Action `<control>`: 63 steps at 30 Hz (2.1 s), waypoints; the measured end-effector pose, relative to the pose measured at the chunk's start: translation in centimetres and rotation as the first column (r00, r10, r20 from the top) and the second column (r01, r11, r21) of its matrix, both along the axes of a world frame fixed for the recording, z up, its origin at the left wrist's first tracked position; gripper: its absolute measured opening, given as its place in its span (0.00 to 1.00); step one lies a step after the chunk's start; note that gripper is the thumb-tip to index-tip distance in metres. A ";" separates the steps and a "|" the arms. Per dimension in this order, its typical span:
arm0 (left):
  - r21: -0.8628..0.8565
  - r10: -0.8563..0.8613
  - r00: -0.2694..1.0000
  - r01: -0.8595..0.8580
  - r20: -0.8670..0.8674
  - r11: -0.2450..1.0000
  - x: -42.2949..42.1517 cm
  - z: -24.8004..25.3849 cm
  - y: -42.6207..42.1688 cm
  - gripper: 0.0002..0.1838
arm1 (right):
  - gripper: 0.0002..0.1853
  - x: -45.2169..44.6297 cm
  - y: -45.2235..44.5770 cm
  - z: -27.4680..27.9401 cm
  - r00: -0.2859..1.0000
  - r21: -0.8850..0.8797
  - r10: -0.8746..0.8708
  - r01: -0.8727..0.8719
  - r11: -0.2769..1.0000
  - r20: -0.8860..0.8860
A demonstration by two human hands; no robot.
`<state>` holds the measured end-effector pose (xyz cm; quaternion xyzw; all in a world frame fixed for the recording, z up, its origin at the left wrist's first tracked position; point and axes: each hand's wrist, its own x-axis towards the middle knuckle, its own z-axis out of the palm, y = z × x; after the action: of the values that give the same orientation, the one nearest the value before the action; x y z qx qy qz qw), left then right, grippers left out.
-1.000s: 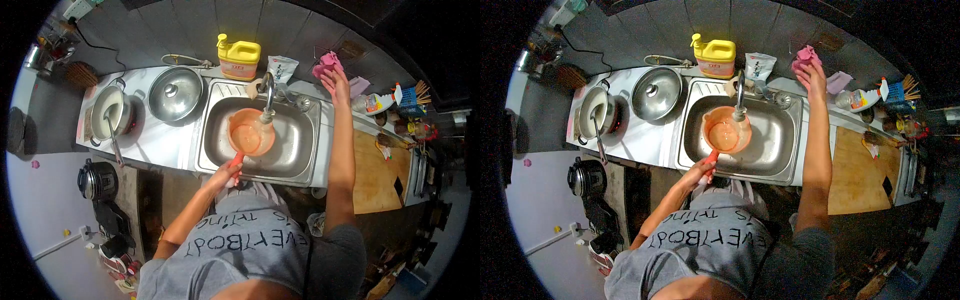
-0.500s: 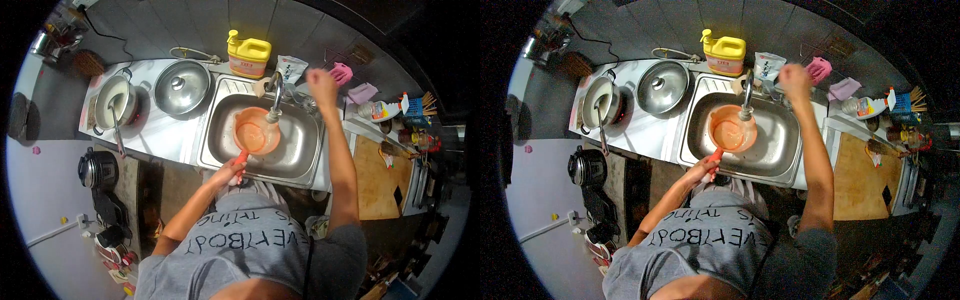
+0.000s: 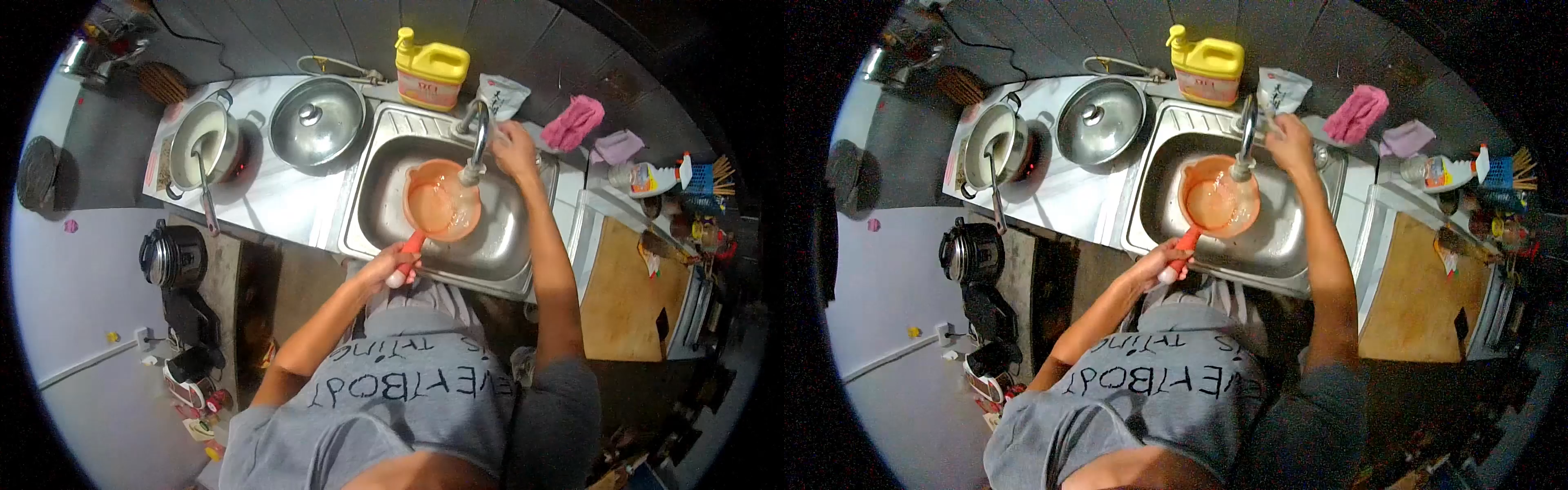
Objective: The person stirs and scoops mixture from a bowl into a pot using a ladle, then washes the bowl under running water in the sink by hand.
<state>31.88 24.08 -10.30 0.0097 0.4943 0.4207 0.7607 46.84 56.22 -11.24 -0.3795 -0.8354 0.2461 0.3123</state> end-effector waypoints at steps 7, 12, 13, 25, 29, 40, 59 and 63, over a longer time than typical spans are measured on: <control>0.136 -0.129 0.945 0.176 -0.299 0.975 0.1 -4.0 0.7 0.13 | 0.14 5.4 -10.4 -1.1 0.982 -0.520 -0.188 0.144 0.842 -0.033; 0.112 -0.256 0.858 0.337 -0.444 0.935 0.1 -5.5 1.8 0.15 | 0.21 1.1 -17.8 -9.5 0.951 -0.438 0.280 -0.309 0.844 -0.130; 0.099 -0.248 0.846 0.330 -0.471 0.939 0.0 -5.3 2.2 0.15 | 0.19 0.4 -18.6 -7.0 0.939 -0.679 0.342 -0.228 0.698 0.036; 0.139 -0.187 0.861 0.282 -0.473 0.949 -0.7 -7.8 2.9 0.18 | 0.19 3.0 -11.7 -14.3 0.697 0.101 0.220 -0.389 0.916 0.683; 0.077 -0.313 0.841 0.383 -0.442 0.920 -0.3 -8.1 3.0 0.18 | 0.12 0.1 -14.4 -14.8 0.818 -0.573 0.510 -0.292 0.766 0.266; 0.051 -0.339 0.922 0.354 -0.188 0.934 5.1 -8.5 2.3 0.16 | 0.17 -5.3 -12.6 -14.4 0.806 -0.959 -0.590 0.201 0.199 0.046; 0.016 -0.369 0.923 0.373 -0.111 0.928 5.4 -6.8 2.4 0.14 | 0.07 -1.7 -10.7 -14.8 0.519 -0.983 -0.854 -0.170 -0.071 -0.028; 0.006 -0.407 0.896 0.415 -0.179 0.910 2.8 -5.8 3.2 0.12 | 0.07 0.2 -15.9 -12.7 0.946 -0.906 -0.124 -0.242 0.346 -0.301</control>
<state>34.71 27.24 -16.05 0.1673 0.5363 0.2588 0.7858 47.02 40.30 -23.97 -0.4133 -0.4955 0.7470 0.1599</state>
